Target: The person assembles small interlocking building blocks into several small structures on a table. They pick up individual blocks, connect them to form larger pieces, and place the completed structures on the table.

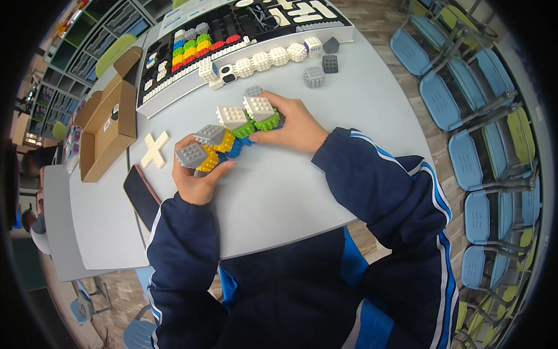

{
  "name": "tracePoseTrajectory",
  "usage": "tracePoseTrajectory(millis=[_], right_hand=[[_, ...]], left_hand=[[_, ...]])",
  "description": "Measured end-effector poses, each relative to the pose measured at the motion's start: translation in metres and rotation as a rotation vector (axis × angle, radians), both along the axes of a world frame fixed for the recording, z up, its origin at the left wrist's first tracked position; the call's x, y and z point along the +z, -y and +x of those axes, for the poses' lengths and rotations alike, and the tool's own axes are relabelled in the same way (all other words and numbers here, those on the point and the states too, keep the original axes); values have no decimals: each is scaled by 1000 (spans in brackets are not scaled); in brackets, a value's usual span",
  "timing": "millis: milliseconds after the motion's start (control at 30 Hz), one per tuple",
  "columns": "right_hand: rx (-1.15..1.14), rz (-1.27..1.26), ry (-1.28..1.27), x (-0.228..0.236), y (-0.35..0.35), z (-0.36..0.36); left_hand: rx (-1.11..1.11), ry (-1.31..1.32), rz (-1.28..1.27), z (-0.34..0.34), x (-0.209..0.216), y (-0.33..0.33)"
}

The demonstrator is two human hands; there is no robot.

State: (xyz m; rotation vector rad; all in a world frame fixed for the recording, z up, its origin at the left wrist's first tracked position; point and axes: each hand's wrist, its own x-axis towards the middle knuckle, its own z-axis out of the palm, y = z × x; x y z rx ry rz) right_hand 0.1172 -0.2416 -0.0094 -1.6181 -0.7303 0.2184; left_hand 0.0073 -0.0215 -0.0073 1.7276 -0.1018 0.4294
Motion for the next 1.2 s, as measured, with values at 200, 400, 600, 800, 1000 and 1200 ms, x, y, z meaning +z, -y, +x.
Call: tracePoseTrajectory(millis=[200, 400, 600, 800, 1000, 1200], right_hand=[[1, 17, 3, 0, -4, 5], [26, 30, -1, 1, -11, -1], [-101, 80, 26, -1, -50, -25], [-358, 98, 111, 2, -97, -24], [-525, 108, 222, -8, -162, 8], [-534, 218, 159, -11, -189, 37]], left_hand=[[125, -23, 65, 8, -4, 11], [-29, -106, -19, 17, 0, -12], [-34, -213, 47, 16, 18, -55], [34, -288, 225, 33, 38, -104], [160, -276, 209, 92, 38, -147], [134, -245, 157, 124, 10, -172]])
